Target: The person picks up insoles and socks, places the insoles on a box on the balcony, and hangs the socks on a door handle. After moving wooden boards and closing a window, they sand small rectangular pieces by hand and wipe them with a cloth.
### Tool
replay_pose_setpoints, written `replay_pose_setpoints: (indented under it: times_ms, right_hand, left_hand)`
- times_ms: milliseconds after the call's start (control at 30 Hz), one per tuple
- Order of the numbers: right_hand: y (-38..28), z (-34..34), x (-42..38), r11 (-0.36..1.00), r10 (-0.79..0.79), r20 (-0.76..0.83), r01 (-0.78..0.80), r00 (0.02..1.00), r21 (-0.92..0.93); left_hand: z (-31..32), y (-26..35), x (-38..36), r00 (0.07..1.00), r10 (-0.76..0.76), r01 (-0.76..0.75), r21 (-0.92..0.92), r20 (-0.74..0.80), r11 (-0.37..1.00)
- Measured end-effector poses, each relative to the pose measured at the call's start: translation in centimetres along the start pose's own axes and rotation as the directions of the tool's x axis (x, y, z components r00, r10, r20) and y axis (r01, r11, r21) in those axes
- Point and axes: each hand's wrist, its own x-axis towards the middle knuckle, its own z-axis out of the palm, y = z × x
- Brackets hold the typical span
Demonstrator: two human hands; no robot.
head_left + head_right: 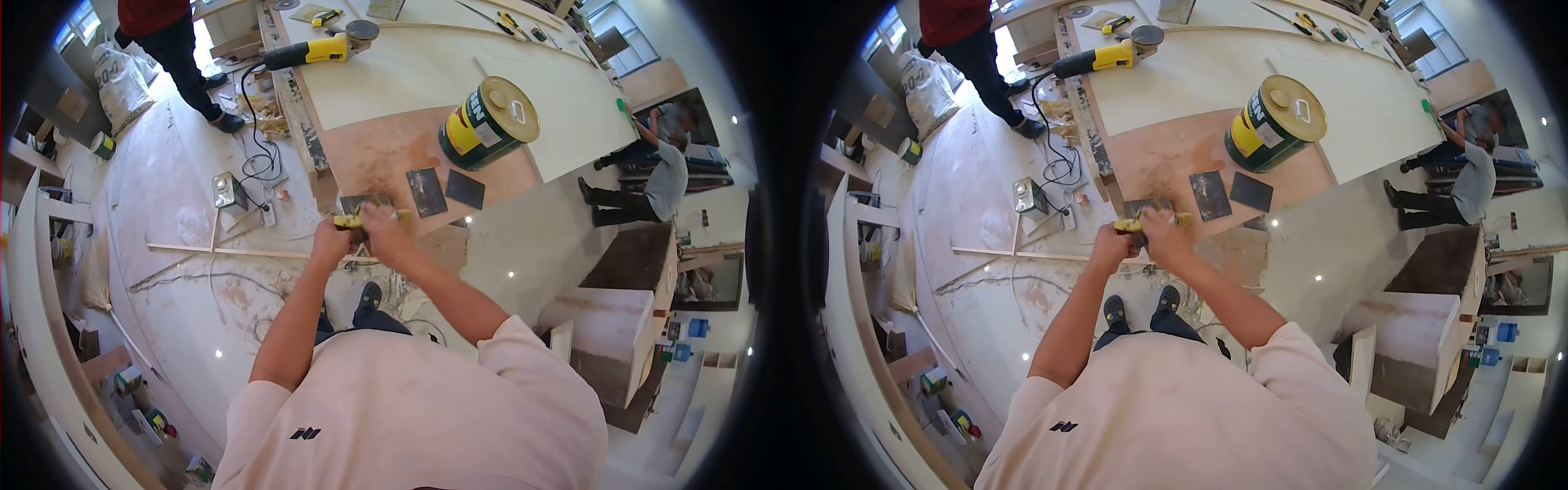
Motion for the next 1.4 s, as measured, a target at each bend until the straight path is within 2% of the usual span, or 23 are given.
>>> replay_pose_setpoints:
  times_ms: [67,167,267,367,467,567,667,767,800,900,1000,1100,1133,1233,1333,1400]
  right_hand:
    - [-1.2,-0.1,-1.3,0.988,0.028,-0.011,-0.026,1.000,0.150]
    - [0.6,1.7,1.5,0.949,0.258,0.021,-0.258,0.966,0.182]
    - [0.6,1.9,2.8,0.950,0.301,-0.034,-0.296,0.953,0.103]
    - [-0.8,0.9,-2.6,0.962,0.165,-0.061,-0.147,0.984,0.229]
    - [1.6,1.2,0.9,0.951,0.285,-0.044,-0.277,0.958,0.136]
    - [1.4,1.7,2.2,0.937,0.339,-0.111,-0.325,0.934,0.125]
    - [-0.8,0.2,-4.5,0.938,0.281,-0.101,-0.251,0.954,0.237]
    - [0.2,-0.7,-1.6,0.938,0.306,-0.041,-0.294,0.951,0.181]
    - [2.4,0.5,0.3,0.949,0.309,-0.055,-0.304,0.950,0.085]
    - [2.2,1.1,2.1,0.933,0.360,-0.155,-0.351,0.920,0.083]
    - [-0.6,-0.4,-3.2,0.954,0.249,-0.054,-0.236,0.967,0.183]
    - [0.2,-0.4,-1.2,0.966,0.251,-0.010,-0.250,0.968,0.066]
    - [1.9,0.7,1.1,0.963,0.254,0.007,-0.253,0.967,0.095]
    - [1.0,1.8,3.6,0.938,0.292,0.072,-0.300,0.954,0.175]
    - [0.3,1.3,0.8,0.976,0.087,-0.100,-0.064,0.991,0.208]
    - [1.9,0.7,2.1,0.957,0.279,-0.146,-0.262,0.949,0.128]
  left_hand:
    - [0.3,0.3,-0.1,0.999,-0.042,0.042,-0.011,-0.003,0.999]
    - [0.3,-0.1,0.2,0.996,-0.083,0.083,0.001,-0.029,0.997]
    - [0.6,-0.7,-0.1,0.995,-0.089,0.089,-0.007,-0.042,0.996]
    - [0.4,-0.4,0.7,0.995,-0.077,0.078,0.015,-0.057,0.997]
    - [0.5,-0.5,-0.1,0.994,-0.093,0.094,0.018,-0.063,0.995]
    - [0.8,-0.6,0.0,0.994,-0.078,0.078,0.005,-0.082,0.997]
    - [0.6,-0.6,0.7,0.996,-0.063,0.065,0.034,-0.068,0.997]
    - [0.3,-0.8,0.3,0.993,-0.102,0.103,0.014,-0.053,0.995]
    - [0.5,-0.6,0.3,0.992,-0.112,0.111,-0.008,-0.052,0.994]
    - [0.5,-0.9,0.4,0.994,-0.094,0.096,0.028,-0.063,0.995]
    - [0.6,-0.6,0.4,0.996,-0.062,0.065,0.049,-0.071,0.997]
    - [0.3,-0.9,0.7,0.998,-0.037,0.043,0.120,-0.048,0.992]
    - [0.5,-1.1,0.7,0.998,-0.048,0.053,0.115,-0.046,0.992]
    - [0.1,-0.9,0.7,0.996,-0.061,0.066,0.080,-0.070,0.995]
    - [0.6,-0.7,0.7,0.995,-0.057,0.060,0.048,-0.078,0.997]
    - [0.6,-1.1,0.5,0.996,-0.035,0.043,0.090,-0.082,0.995]
